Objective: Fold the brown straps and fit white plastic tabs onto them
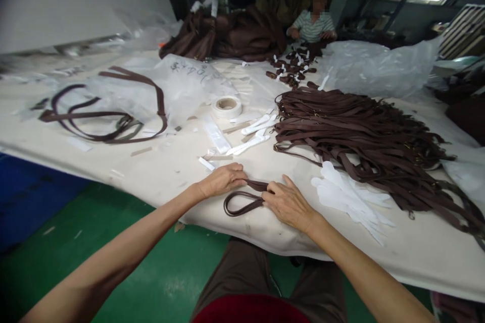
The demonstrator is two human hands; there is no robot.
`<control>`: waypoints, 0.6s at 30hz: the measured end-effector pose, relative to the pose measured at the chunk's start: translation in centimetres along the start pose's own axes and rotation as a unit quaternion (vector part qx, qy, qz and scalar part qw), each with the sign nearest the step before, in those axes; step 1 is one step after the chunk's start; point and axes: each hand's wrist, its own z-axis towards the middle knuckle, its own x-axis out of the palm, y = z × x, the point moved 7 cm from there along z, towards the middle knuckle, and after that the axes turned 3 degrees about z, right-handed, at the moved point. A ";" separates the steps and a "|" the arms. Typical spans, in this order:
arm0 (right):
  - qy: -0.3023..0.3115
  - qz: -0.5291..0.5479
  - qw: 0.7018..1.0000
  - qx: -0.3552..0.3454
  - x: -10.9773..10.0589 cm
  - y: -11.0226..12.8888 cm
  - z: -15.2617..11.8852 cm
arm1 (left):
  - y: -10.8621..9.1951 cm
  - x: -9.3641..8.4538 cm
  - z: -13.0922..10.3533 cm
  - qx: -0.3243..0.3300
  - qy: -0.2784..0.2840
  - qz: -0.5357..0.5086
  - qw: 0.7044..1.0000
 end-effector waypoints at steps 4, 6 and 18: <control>-0.069 0.008 0.995 0.066 0.8 -0.3 0.2 | -0.3 0.4 -0.1 -0.003 0.005 0.022 1.000; -0.093 0.004 0.993 0.070 1.4 -0.3 0.3 | -0.4 0.6 -0.3 -0.003 0.008 0.030 1.000; -0.146 -0.004 0.988 0.054 1.9 -0.2 -0.8 | 0.2 1.3 -0.8 0.024 -0.031 0.047 0.998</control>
